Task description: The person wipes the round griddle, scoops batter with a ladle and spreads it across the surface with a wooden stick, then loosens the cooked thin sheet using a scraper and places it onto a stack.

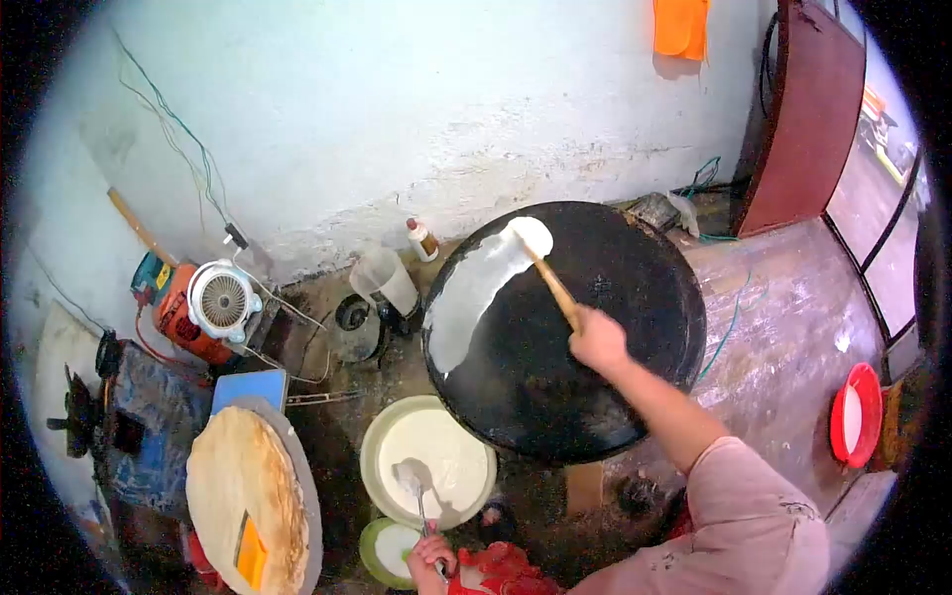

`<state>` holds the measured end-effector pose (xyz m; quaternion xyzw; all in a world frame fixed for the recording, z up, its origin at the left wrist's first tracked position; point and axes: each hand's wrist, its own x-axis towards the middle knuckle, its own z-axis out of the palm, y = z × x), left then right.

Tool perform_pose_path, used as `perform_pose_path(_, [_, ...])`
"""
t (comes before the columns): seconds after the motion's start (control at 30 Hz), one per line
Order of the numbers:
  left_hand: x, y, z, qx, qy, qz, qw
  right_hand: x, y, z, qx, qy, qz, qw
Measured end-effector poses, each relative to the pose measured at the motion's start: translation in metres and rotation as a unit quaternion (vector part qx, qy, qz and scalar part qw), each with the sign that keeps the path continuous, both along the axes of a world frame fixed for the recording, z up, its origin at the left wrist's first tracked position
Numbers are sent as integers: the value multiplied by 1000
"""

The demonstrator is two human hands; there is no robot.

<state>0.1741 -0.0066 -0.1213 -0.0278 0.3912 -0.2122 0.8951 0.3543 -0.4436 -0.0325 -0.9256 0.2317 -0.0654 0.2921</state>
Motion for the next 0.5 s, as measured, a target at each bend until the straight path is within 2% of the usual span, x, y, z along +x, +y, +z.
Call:
perform_pose_path(0.03, [-1, -1, -1, 0, 1, 10, 1000, 0, 15, -8, -22, -57, 25, 998])
perform_pose_path(0.1, [-4, 3, -17, 40, -14, -8, 999, 23, 21, -14, -137, -25, 95, 986])
perform_pose_path(0.13, [-6, 8, -27, -72, -104, -27, 992, 40, 7, -19, -214, 13, 69, 974])
perform_pose_path(0.17, [-7, 13, -31, -182, -192, -45, 963, 48, -11, -14, -213, 53, 38, 975])
perform_pose_path(0.2, [-6, 19, -22, 91, 11, 4, 996, 40, -21, -15, -193, 33, 23, 980])
perform_pose_path(0.23, [-6, 8, 3, 90, 9, 0, 996, 32, -31, -11, -178, 12, 6, 984])
perform_pose_path(0.3, [-6, -31, 51, 327, -41, -66, 942, -5, -12, -18, -159, -41, -20, 986])
perform_pose_path(0.33, [-12, -9, 14, 303, -165, -88, 935, -24, 5, -21, -145, -29, 22, 989])
perform_pose_path(0.37, [-7, -8, 8, 299, -166, -88, 935, -34, 14, -22, -128, -17, 66, 989])
perform_pose_path(0.43, [0, -7, 10, 173, -80, -57, 980, -21, -4, -29, -175, -6, 62, 983])
perform_pose_path(0.47, [1, -11, 17, 88, 9, 17, 996, -14, -17, -32, -220, 7, 59, 974])
perform_pose_path(0.5, [0, -2, 6, 91, 11, 15, 996, -7, -38, -31, -243, 10, 9, 970])
